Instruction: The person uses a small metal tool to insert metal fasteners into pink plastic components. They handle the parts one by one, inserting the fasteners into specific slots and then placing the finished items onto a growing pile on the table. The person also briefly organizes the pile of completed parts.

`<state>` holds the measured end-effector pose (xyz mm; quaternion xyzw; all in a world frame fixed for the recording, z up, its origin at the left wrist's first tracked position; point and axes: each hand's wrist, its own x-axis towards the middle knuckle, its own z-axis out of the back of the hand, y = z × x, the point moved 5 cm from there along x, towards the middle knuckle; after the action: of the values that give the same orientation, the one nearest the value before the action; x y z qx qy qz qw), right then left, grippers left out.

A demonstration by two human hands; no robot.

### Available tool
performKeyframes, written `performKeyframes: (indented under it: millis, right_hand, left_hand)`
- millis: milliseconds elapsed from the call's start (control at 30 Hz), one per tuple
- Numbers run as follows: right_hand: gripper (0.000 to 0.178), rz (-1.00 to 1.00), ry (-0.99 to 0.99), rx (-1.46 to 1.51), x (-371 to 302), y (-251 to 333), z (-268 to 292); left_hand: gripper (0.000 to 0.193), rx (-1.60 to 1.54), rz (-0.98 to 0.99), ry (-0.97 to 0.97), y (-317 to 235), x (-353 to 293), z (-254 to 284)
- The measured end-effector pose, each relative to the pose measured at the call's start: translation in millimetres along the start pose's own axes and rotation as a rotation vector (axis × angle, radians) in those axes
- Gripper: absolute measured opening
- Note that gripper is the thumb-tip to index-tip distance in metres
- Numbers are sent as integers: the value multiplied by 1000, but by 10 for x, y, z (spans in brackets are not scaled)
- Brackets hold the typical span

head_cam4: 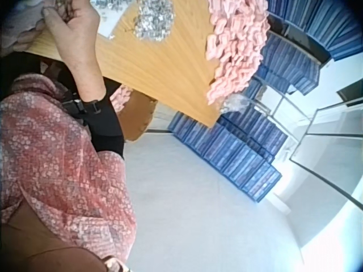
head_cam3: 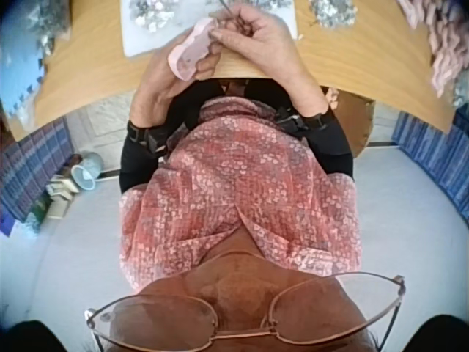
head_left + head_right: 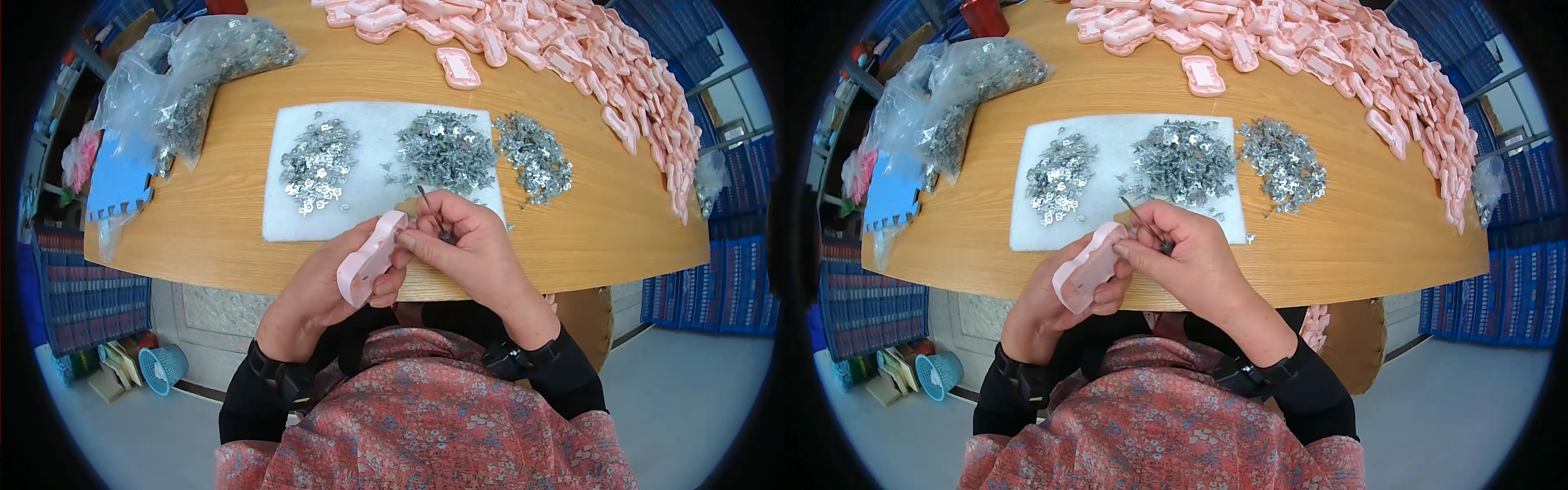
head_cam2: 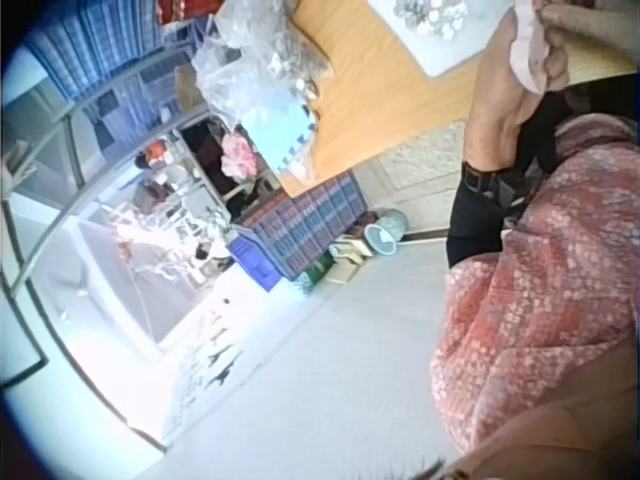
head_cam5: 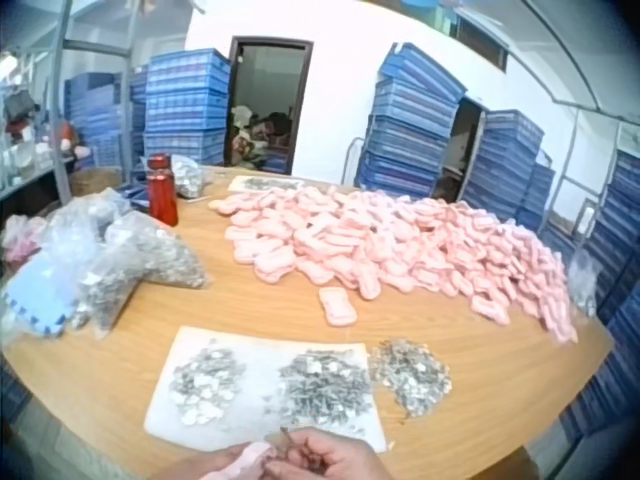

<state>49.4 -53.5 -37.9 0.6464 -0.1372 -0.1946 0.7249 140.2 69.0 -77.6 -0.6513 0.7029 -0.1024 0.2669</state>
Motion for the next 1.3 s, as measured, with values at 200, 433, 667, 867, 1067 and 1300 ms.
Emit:
performKeyframes:
  millis: [200,433,667,867,1067,1300]
  right_hand:
    - [17,-6,-6,-80,-31,-3,85]
    - [15,-40,14,87,-173,-67,184]
    - [27,7,36,189,-376,87,149]
    - [30,-156,112,319,-628,41,217]
    - [31,-166,-156,183,-1193,-27,703]
    - [29,-187,-604,90,-2406,-411,1531]
  left_hand:
    - [38,-131,86,88,66,7,9]
    - [41,-296,110,221,180,48,-20]
    - [45,-340,143,237,286,64,-169]
    - [51,-49,101,361,404,102,-249]
    - [48,707,-246,-353,269,75,-256]
    - [35,1143,-763,-426,261,6,-15]
